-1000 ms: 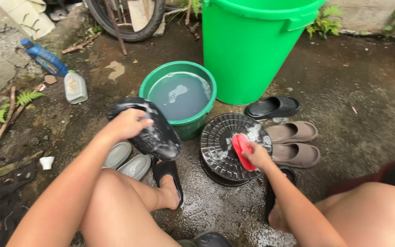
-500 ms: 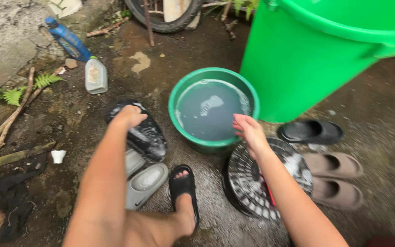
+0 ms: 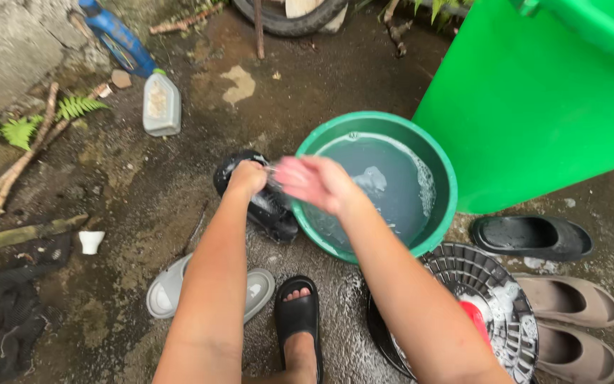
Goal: The person washes a pair of black slides by scrubbing them with a red brush and rinsing them in a green basin filled with soapy water.
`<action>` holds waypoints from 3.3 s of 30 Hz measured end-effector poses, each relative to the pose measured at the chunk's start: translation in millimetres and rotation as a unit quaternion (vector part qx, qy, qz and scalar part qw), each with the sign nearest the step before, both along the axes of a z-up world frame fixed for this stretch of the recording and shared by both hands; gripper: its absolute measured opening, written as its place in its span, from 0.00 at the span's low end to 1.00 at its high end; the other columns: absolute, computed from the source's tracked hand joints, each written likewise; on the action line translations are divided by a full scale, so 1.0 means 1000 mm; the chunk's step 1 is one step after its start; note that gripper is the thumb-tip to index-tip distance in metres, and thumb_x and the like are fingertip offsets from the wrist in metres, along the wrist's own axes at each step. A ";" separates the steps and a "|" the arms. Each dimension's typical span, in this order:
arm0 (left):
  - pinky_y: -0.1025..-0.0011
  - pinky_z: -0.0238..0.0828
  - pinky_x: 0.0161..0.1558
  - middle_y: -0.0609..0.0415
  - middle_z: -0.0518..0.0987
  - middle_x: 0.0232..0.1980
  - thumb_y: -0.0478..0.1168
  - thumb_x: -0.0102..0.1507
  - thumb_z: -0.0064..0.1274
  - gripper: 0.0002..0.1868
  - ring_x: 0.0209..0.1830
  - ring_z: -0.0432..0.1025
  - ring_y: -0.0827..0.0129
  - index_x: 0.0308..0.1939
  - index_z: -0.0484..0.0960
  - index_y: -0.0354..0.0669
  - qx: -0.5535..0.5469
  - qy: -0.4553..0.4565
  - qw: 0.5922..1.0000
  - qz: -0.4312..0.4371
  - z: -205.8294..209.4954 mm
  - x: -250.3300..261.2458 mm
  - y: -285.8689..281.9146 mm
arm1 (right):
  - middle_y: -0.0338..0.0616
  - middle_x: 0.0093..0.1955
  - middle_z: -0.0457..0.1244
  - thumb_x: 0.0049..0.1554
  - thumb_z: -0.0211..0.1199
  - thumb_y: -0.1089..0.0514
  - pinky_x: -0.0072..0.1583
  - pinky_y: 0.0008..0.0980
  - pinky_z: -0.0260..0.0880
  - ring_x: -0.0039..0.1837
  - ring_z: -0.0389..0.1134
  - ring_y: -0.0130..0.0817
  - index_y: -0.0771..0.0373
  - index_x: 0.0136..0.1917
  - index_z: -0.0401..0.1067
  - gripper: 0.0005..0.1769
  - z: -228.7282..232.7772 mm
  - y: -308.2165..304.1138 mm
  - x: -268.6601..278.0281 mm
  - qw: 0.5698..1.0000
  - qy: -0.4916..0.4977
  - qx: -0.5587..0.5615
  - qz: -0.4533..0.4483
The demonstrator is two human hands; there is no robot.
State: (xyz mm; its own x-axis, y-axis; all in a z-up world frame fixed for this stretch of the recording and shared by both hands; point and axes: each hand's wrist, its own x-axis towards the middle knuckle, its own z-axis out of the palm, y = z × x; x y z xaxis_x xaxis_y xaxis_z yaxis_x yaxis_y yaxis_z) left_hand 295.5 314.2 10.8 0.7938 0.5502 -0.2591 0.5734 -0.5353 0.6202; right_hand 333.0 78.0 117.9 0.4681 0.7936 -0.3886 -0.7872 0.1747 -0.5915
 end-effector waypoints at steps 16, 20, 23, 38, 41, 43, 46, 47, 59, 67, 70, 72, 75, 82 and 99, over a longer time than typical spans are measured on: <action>0.63 0.73 0.53 0.46 0.86 0.45 0.54 0.58 0.63 0.19 0.48 0.81 0.57 0.42 0.89 0.44 -0.049 0.008 0.999 -0.005 0.007 -0.016 -0.003 | 0.56 0.59 0.72 0.66 0.45 0.51 0.63 0.40 0.72 0.60 0.72 0.43 0.67 0.64 0.71 0.23 -0.086 -0.052 0.005 0.968 0.132 -0.052 -0.206; 0.61 0.74 0.51 0.45 0.86 0.43 0.48 0.55 0.68 0.17 0.46 0.80 0.58 0.42 0.88 0.42 -0.052 0.006 0.995 -0.080 0.019 -0.021 -0.016 | 0.51 0.63 0.69 0.65 0.47 0.51 0.66 0.43 0.70 0.63 0.72 0.41 0.68 0.66 0.69 0.24 0.012 0.024 0.007 0.996 -0.082 -0.023 -0.003; 0.62 0.73 0.52 0.44 0.86 0.43 0.48 0.57 0.67 0.16 0.46 0.81 0.57 0.42 0.89 0.43 -0.049 0.009 0.993 -0.109 0.045 -0.025 -0.029 | 0.46 0.58 0.72 0.61 0.52 0.51 0.63 0.39 0.71 0.60 0.73 0.36 0.63 0.62 0.75 0.22 0.056 0.044 0.014 0.948 -0.236 -0.214 0.011; 0.61 0.71 0.58 0.43 0.84 0.52 0.49 0.55 0.69 0.22 0.55 0.78 0.53 0.48 0.85 0.41 -0.053 -0.009 0.996 -0.071 0.064 -0.034 -0.032 | 0.57 0.62 0.69 0.64 0.46 0.56 0.65 0.43 0.72 0.61 0.73 0.46 0.72 0.66 0.66 0.23 -0.025 -0.004 0.007 0.996 0.038 -0.002 -0.079; 0.61 0.72 0.57 0.44 0.84 0.52 0.49 0.60 0.62 0.19 0.54 0.79 0.53 0.51 0.84 0.43 -0.080 -0.058 0.991 -0.091 0.058 -0.024 -0.035 | 0.49 0.57 0.71 0.64 0.51 0.52 0.63 0.41 0.72 0.60 0.71 0.41 0.66 0.61 0.73 0.20 0.042 0.024 0.002 0.982 -0.140 -0.122 0.018; 0.60 0.72 0.57 0.45 0.84 0.53 0.47 0.62 0.59 0.17 0.55 0.78 0.53 0.52 0.85 0.45 -0.071 -0.056 0.993 -0.082 0.059 -0.020 -0.039 | 0.43 0.53 0.73 0.60 0.54 0.51 0.60 0.37 0.72 0.59 0.72 0.36 0.61 0.57 0.78 0.19 0.061 0.027 0.002 0.945 -0.229 -0.232 0.014; 0.59 0.68 0.61 0.45 0.83 0.55 0.45 0.62 0.59 0.17 0.59 0.76 0.52 0.53 0.85 0.47 -0.032 -0.002 0.999 -0.028 0.063 -0.021 -0.042 | 0.36 0.50 0.71 0.58 0.61 0.48 0.55 0.36 0.62 0.55 0.69 0.32 0.56 0.54 0.77 0.15 0.031 -0.008 0.010 0.901 -0.260 -0.340 -0.069; 0.59 0.67 0.61 0.45 0.82 0.56 0.44 0.62 0.59 0.17 0.60 0.75 0.51 0.54 0.84 0.47 -0.032 -0.009 0.999 -0.009 0.062 -0.020 -0.042 | 0.37 0.49 0.71 0.56 0.61 0.49 0.53 0.39 0.60 0.53 0.67 0.33 0.56 0.54 0.77 0.15 0.008 -0.025 0.014 0.890 -0.229 -0.375 -0.117; 0.59 0.71 0.59 0.33 0.79 0.57 0.32 0.57 0.55 0.18 0.61 0.73 0.46 0.51 0.81 0.29 -0.038 -0.027 0.993 0.108 0.031 -0.005 -0.020 | 0.60 0.63 0.68 0.64 0.46 0.56 0.65 0.42 0.73 0.61 0.73 0.47 0.74 0.66 0.67 0.24 -0.042 -0.025 0.009 0.994 0.029 -0.046 -0.095; 0.59 0.75 0.47 0.31 0.81 0.50 0.37 0.58 0.60 0.16 0.51 0.79 0.47 0.43 0.82 0.24 -0.078 -0.003 0.987 0.138 0.055 -0.011 -0.032 | 0.44 0.55 0.72 0.60 0.55 0.52 0.59 0.37 0.71 0.58 0.73 0.36 0.60 0.55 0.77 0.17 0.060 0.012 0.008 0.944 -0.215 -0.251 0.018; 0.58 0.78 0.37 0.32 0.83 0.48 0.32 0.60 0.53 0.12 0.44 0.83 0.49 0.44 0.81 0.23 -0.092 0.054 0.984 0.140 0.049 -0.010 -0.025 | 0.43 0.50 0.71 0.57 0.61 0.53 0.57 0.39 0.66 0.54 0.69 0.35 0.59 0.52 0.79 0.13 -0.003 -0.038 0.022 0.899 -0.237 -0.340 -0.144; 0.62 0.78 0.34 0.31 0.82 0.48 0.28 0.57 0.54 0.11 0.44 0.81 0.50 0.43 0.81 0.25 -0.057 0.017 0.989 0.135 0.040 -0.010 -0.021 | 0.47 0.49 0.70 0.56 0.65 0.56 0.57 0.40 0.68 0.54 0.68 0.38 0.63 0.50 0.79 0.11 -0.056 -0.072 0.019 0.848 -0.239 -0.381 -0.280; 0.58 0.80 0.34 0.32 0.82 0.49 0.26 0.58 0.51 0.11 0.43 0.83 0.49 0.43 0.81 0.23 -0.094 0.030 0.981 0.167 0.027 -0.005 -0.012 | 0.50 0.52 0.71 0.59 0.55 0.56 0.61 0.41 0.72 0.55 0.72 0.40 0.64 0.51 0.76 0.14 -0.097 -0.086 0.012 0.873 -0.035 -0.350 -0.338; 0.57 0.75 0.45 0.35 0.82 0.50 0.31 0.60 0.49 0.16 0.49 0.79 0.57 0.50 0.79 0.23 -0.223 -0.071 0.949 0.210 -0.034 0.017 0.004 | 0.54 0.56 0.71 0.62 0.50 0.55 0.63 0.44 0.74 0.60 0.72 0.45 0.69 0.59 0.74 0.20 0.022 0.017 -0.005 0.990 -0.076 -0.111 0.050; 0.44 0.61 0.62 0.34 0.68 0.67 0.35 0.61 0.47 0.24 0.68 0.61 0.43 0.61 0.74 0.29 -0.308 -0.013 0.931 0.197 -0.007 0.008 0.007 | 0.55 0.59 0.67 0.62 0.46 0.53 0.64 0.48 0.71 0.59 0.71 0.48 0.67 0.64 0.69 0.23 -0.076 -0.068 0.004 0.969 0.107 -0.087 -0.206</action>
State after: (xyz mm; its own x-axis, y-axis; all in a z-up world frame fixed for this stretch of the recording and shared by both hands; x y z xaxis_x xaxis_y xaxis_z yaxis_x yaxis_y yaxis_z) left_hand 303.9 320.8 3.7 0.5722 0.5539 -0.6048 0.6302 0.1749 0.7565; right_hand 336.8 10.1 42.4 0.6243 0.4704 -0.6237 -0.7804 0.4117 -0.4707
